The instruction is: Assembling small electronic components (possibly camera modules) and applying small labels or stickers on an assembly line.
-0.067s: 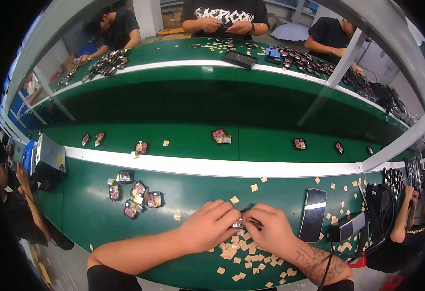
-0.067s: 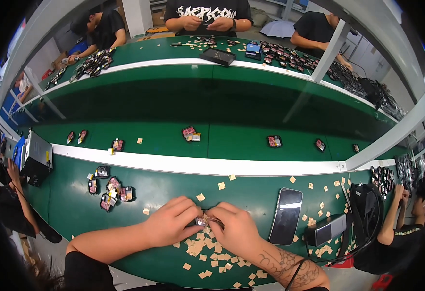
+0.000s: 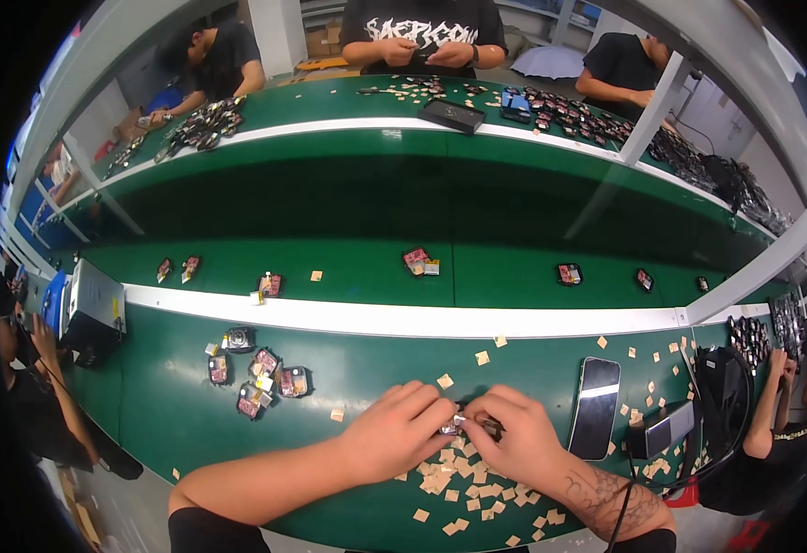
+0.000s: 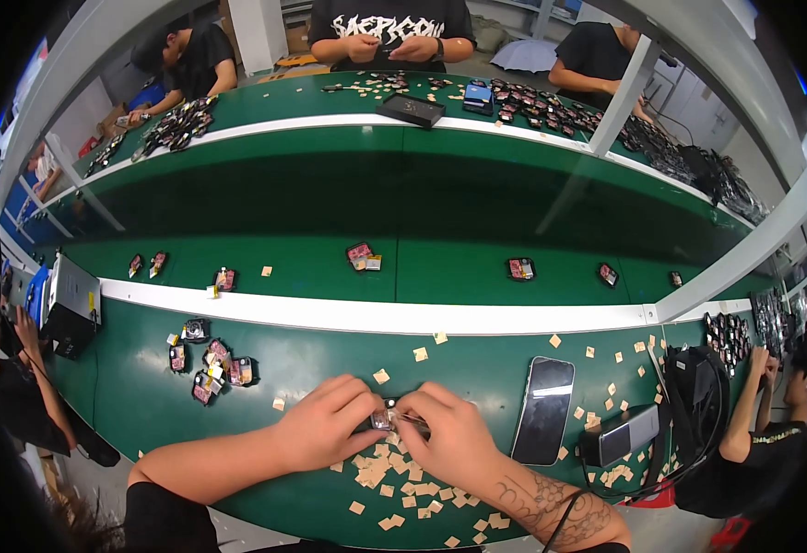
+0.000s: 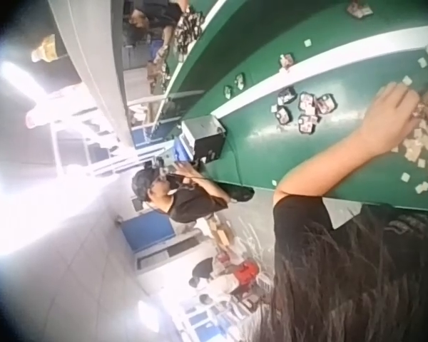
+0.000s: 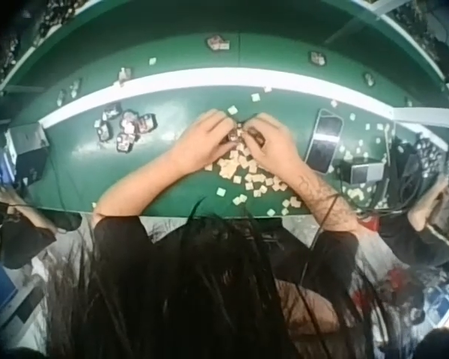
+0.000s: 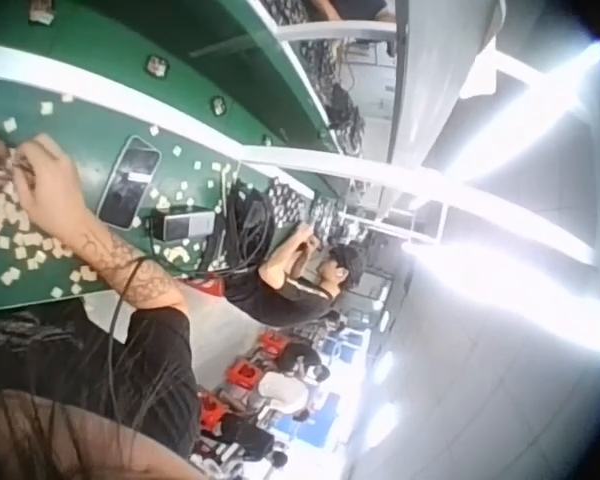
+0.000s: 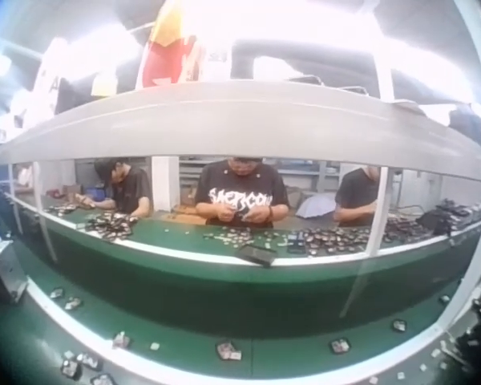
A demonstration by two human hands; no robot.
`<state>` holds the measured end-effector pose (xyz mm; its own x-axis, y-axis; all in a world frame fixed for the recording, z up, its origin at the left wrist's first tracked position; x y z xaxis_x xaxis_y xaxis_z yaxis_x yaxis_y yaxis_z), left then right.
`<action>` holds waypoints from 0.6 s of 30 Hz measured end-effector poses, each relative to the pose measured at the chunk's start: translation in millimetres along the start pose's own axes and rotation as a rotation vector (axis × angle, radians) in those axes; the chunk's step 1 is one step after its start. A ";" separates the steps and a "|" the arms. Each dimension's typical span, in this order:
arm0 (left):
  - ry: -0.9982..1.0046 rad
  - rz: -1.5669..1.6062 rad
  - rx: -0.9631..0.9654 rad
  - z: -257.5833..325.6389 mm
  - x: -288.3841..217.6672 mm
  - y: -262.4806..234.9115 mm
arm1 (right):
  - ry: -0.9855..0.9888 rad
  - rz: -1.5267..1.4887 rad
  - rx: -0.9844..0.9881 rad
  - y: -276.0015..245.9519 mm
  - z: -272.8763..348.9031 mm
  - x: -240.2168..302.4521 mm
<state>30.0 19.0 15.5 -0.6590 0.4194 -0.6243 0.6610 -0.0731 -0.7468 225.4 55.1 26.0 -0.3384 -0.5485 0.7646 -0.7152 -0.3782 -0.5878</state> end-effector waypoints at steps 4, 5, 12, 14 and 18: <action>0.011 -0.006 -0.035 -2.6 -1.7 -0.3 | -0.064 0.097 0.076 -0.4 3.8 0.3; 0.013 -0.004 -0.035 -2.5 -2.6 -0.5 | -0.091 0.120 0.108 1.0 5.3 -1.5; 0.036 0.013 -0.050 -2.9 1.0 -4.5 | -0.027 0.152 -0.054 -13.4 -6.8 -0.2; 0.080 0.022 -0.079 -4.7 -2.0 -8.4 | -0.042 -0.041 -0.081 -7.1 -7.7 -3.1; 0.007 0.170 -0.105 -8.2 -13.4 -13.9 | 0.165 -0.264 0.076 -12.0 -4.9 -2.1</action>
<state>32.5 21.8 36.1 -0.5322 0.4153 -0.7378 0.7969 -0.0486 -0.6021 231.7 64.4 32.7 -0.2467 -0.2979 0.9222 -0.7459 -0.5491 -0.3770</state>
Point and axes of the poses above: each hand's wrist, its own z-axis away from the middle knuckle, its own y-axis out of the palm, x = y × z, the point moved 3 cm from there along -z, towards the middle knuckle, and after that the axes turned 10 degrees about -y, right-handed, at the moved point
